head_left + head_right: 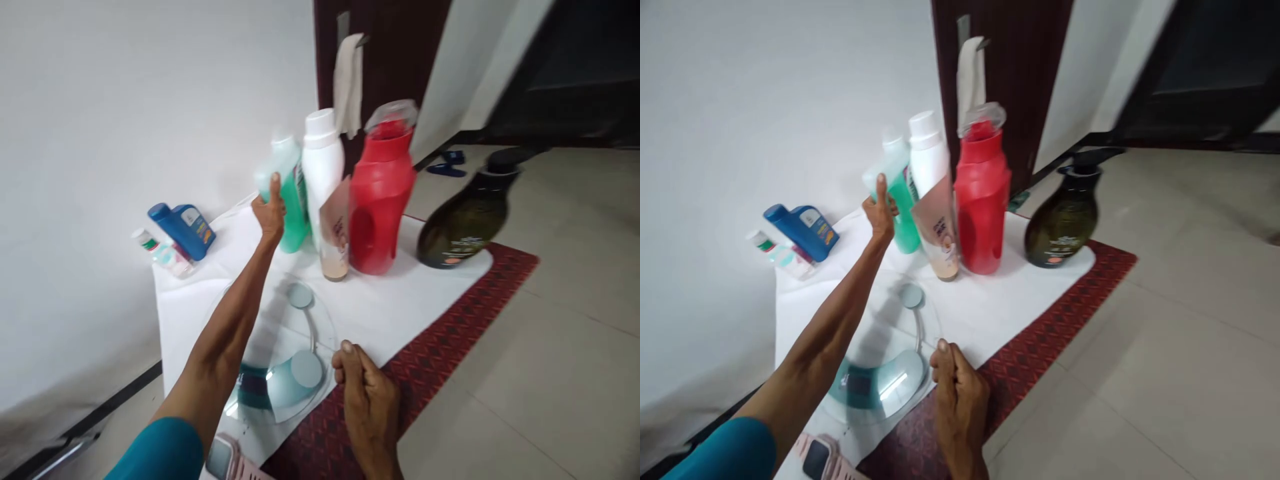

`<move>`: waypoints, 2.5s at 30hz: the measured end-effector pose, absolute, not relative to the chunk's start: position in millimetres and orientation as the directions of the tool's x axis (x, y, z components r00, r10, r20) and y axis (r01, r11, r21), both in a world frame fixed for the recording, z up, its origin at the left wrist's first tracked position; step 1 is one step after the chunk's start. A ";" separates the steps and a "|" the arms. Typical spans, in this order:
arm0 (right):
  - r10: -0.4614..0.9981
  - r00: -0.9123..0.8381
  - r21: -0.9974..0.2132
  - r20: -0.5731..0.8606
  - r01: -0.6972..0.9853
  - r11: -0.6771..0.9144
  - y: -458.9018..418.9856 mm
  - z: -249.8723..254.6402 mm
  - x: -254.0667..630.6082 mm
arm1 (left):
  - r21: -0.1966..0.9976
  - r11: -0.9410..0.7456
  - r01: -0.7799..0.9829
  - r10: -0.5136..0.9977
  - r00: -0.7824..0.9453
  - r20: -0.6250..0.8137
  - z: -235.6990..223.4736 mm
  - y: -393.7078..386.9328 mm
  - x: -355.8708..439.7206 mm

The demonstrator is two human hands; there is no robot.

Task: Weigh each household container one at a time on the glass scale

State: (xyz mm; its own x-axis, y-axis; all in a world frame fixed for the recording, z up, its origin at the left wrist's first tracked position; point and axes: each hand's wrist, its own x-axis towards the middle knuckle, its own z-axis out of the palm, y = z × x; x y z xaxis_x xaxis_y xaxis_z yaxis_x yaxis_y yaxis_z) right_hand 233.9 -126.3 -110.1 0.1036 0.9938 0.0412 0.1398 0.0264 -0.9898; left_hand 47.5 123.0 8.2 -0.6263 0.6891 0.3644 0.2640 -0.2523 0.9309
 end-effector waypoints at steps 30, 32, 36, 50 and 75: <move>0.991 0.131 -0.971 0.029 0.239 -0.003 -122.1 -120.4 230.8 | 0.432 0.471 0.769 0.589 -0.638 0.496 80.4 14.0 -212.8; 0.991 0.131 -0.973 0.040 0.232 0.008 -121.9 -118.9 230.7 | 0.453 0.433 0.779 0.560 -0.627 0.542 82.1 11.1 -204.4; 0.989 0.133 -0.972 0.069 0.231 0.037 -121.7 -112.9 227.5 | 0.471 0.327 0.820 0.468 -0.573 0.673 100.4 -6.5 -189.1; 0.981 0.158 -0.989 0.113 0.115 0.096 -122.9 -115.9 220.4 | 0.469 -0.448 0.761 0.540 -0.187 0.820 84.8 -106.6 -67.0; 0.947 0.274 -0.980 0.168 -0.057 0.191 -126.6 -119.2 218.9 | 0.770 -0.417 0.483 0.494 -0.590 0.638 16.6 -175.9 -90.9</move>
